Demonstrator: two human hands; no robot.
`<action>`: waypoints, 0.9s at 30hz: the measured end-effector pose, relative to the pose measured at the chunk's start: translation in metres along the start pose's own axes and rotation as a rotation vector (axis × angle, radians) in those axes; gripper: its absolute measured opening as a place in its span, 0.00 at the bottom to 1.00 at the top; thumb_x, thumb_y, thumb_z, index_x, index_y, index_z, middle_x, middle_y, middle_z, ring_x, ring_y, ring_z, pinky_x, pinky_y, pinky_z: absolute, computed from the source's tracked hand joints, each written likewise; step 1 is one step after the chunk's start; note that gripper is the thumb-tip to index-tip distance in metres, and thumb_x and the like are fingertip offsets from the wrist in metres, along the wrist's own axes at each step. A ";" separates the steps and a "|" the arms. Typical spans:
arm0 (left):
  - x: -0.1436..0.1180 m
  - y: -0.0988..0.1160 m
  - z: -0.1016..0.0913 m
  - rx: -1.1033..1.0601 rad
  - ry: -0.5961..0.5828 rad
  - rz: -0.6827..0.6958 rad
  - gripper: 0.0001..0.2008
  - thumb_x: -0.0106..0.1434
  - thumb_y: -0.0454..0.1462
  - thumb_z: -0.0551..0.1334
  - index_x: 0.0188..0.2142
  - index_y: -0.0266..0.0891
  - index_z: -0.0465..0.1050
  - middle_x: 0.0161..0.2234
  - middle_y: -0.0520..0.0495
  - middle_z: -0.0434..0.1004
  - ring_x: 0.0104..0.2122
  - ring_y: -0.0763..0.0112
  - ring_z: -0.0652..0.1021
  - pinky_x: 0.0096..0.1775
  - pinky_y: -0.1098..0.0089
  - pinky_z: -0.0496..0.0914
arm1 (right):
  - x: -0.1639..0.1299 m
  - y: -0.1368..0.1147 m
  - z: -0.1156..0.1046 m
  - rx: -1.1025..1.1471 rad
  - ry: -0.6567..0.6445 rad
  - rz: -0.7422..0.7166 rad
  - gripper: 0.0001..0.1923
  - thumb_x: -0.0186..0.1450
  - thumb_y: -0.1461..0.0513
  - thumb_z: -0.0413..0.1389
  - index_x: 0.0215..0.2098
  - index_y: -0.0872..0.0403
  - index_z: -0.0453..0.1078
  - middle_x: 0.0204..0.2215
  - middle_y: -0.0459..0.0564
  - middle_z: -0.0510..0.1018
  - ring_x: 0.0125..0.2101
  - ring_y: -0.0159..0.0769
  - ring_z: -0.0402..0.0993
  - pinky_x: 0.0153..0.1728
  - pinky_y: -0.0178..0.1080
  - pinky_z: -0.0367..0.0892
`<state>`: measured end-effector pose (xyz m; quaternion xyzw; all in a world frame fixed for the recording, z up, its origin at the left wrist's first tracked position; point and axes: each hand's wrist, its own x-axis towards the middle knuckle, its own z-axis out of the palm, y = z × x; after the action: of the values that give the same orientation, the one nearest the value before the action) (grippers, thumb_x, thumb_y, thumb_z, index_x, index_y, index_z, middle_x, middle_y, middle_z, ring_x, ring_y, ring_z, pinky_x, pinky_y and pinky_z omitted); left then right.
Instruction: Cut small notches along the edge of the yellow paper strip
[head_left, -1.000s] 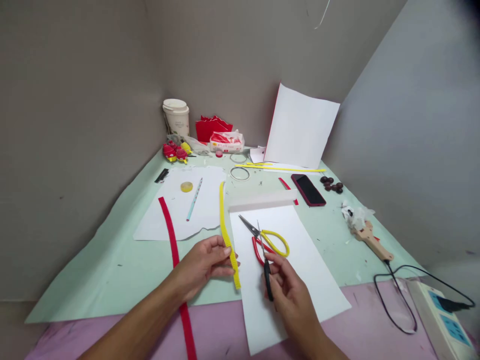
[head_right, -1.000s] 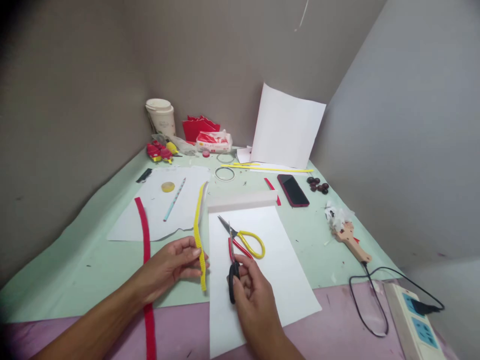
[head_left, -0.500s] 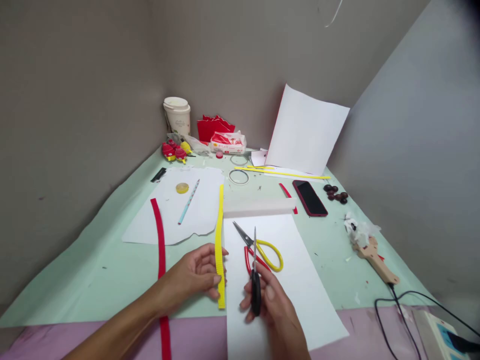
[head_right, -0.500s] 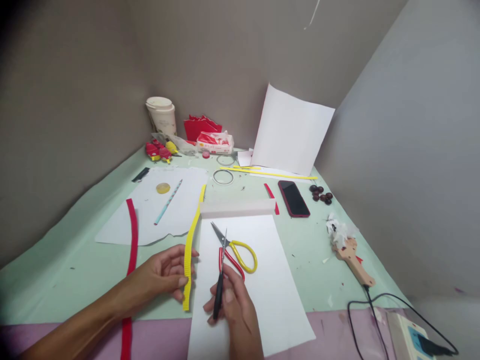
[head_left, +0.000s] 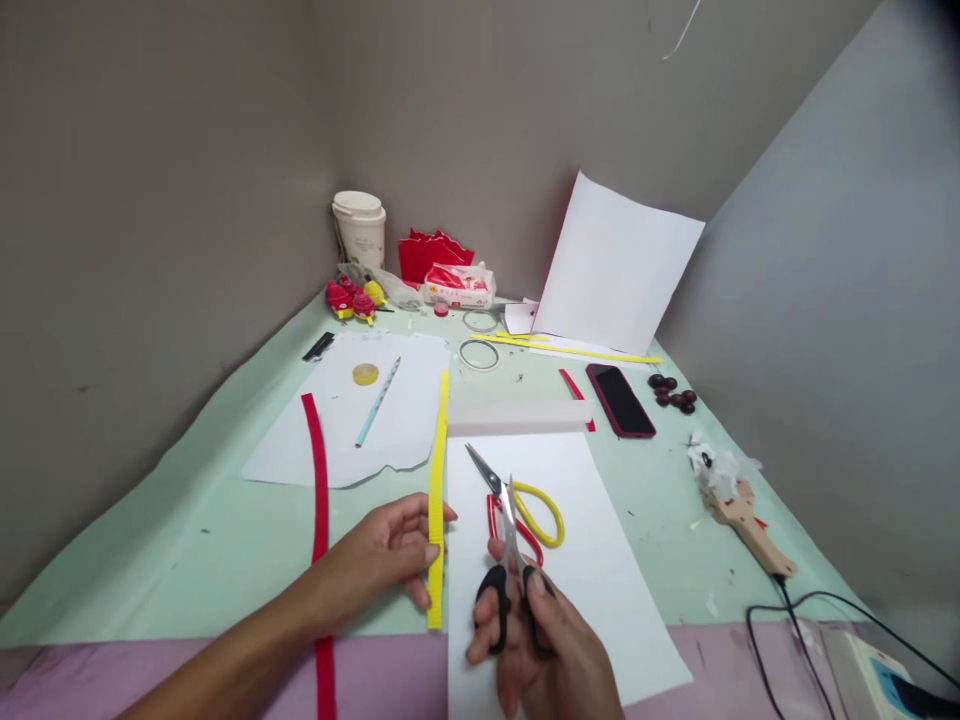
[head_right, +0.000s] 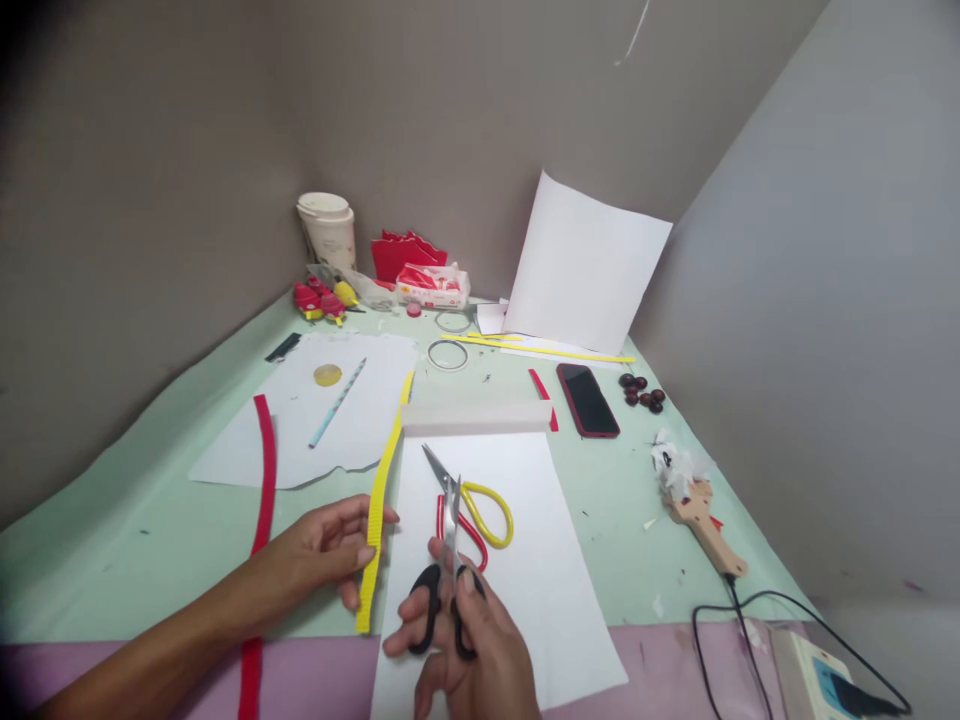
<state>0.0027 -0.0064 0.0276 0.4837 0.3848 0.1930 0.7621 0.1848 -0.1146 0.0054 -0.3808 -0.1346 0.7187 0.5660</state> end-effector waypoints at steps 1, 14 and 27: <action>0.000 0.001 0.001 0.008 0.010 0.007 0.17 0.59 0.39 0.64 0.47 0.38 0.68 0.31 0.53 0.70 0.26 0.74 0.74 0.29 0.70 0.74 | -0.001 -0.002 0.000 0.043 -0.001 0.017 0.29 0.63 0.49 0.58 0.55 0.59 0.65 0.31 0.57 0.78 0.29 0.43 0.79 0.12 0.28 0.65; 0.001 0.003 0.004 -0.024 0.029 0.085 0.16 0.58 0.33 0.62 0.47 0.34 0.67 0.34 0.49 0.70 0.32 0.71 0.74 0.30 0.70 0.74 | -0.005 -0.019 0.004 0.159 0.019 0.085 0.20 0.66 0.54 0.57 0.48 0.61 0.70 0.32 0.58 0.79 0.31 0.41 0.79 0.15 0.29 0.69; 0.004 0.008 0.005 -0.136 0.082 0.035 0.18 0.58 0.34 0.65 0.48 0.34 0.68 0.40 0.41 0.76 0.39 0.64 0.78 0.33 0.70 0.74 | -0.010 -0.029 0.009 -0.096 0.136 0.007 0.23 0.58 0.50 0.64 0.43 0.60 0.73 0.26 0.51 0.76 0.19 0.30 0.70 0.13 0.27 0.62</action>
<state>0.0094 -0.0028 0.0346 0.4290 0.3931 0.2517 0.7733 0.1994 -0.1125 0.0335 -0.4559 -0.1289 0.6859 0.5524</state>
